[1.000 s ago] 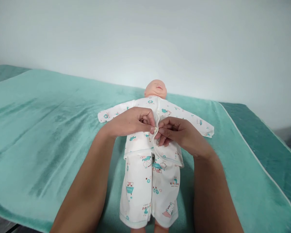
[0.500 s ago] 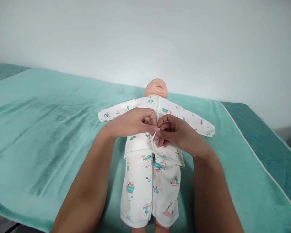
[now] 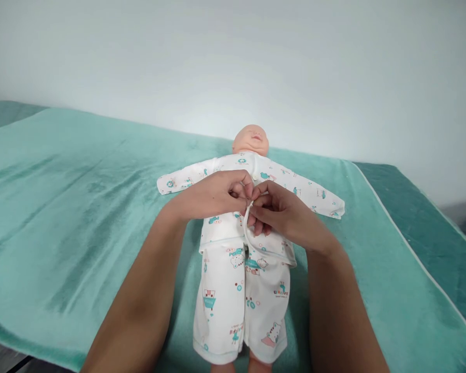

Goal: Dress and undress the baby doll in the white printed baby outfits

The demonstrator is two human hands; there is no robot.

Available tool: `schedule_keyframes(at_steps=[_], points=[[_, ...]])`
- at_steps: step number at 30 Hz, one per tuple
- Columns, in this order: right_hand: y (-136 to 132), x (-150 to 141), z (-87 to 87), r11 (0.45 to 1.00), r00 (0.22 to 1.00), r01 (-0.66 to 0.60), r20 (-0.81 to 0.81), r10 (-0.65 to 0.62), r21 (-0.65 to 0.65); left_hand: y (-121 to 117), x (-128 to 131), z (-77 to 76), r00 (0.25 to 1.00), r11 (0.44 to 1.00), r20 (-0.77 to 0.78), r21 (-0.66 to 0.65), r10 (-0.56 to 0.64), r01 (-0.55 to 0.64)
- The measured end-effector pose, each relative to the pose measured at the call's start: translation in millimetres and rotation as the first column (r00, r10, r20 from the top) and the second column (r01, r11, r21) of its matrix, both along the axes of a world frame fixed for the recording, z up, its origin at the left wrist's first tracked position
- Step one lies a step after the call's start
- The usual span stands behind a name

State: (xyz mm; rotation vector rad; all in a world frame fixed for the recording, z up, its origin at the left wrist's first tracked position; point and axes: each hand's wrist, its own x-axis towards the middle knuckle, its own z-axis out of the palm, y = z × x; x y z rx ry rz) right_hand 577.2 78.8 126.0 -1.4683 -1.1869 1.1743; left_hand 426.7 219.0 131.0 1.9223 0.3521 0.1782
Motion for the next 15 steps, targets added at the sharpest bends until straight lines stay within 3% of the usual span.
schedule_keyframes(at_steps=[15], points=[[-1.3, -0.4, 2.2, 1.000, 1.000, -0.028, -0.011, 0.029, 0.009, -4.3, 0.1, 6.0, 1.000, 0.997, -0.019, 0.068, 0.022, -0.020]])
